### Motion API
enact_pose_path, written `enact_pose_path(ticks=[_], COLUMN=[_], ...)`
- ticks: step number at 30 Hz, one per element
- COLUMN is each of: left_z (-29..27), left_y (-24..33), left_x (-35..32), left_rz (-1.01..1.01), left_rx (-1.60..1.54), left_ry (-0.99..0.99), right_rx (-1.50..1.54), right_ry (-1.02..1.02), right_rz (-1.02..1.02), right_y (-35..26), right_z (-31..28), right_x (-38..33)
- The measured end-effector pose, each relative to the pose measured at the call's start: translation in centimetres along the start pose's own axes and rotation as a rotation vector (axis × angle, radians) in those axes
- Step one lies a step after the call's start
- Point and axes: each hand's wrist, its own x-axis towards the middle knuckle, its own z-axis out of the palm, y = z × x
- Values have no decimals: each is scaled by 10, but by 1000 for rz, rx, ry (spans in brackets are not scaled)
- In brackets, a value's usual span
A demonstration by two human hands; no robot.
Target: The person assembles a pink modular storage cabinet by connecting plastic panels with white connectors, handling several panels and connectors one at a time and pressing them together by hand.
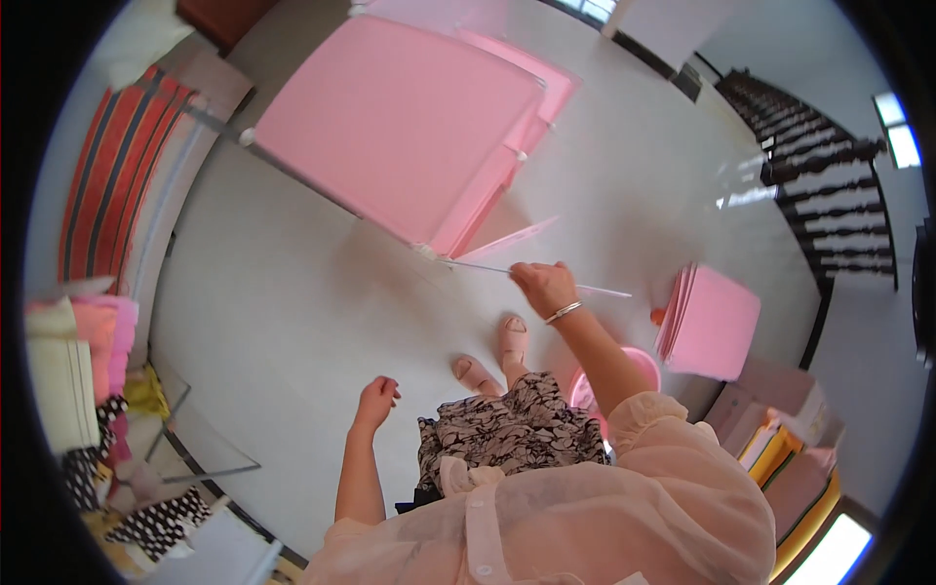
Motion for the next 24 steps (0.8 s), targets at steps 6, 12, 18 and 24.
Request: enact_pose_path(ticks=[6,12,18,24], left_z=[-18,3,25,27], left_y=[154,250,277,269], left_x=[46,62,69,80], left_rz=[177,179,83,162], left_rx=[-447,-630,-355,-184], left_ry=[159,19,234,435], right_rx=[293,308,301,362], right_ry=[20,74,29,88], right_rz=[67,137,223,236], right_y=[-30,-16,25,44], right_z=[6,-8,-28,-36], right_x=[-11,-24,-43,-71])
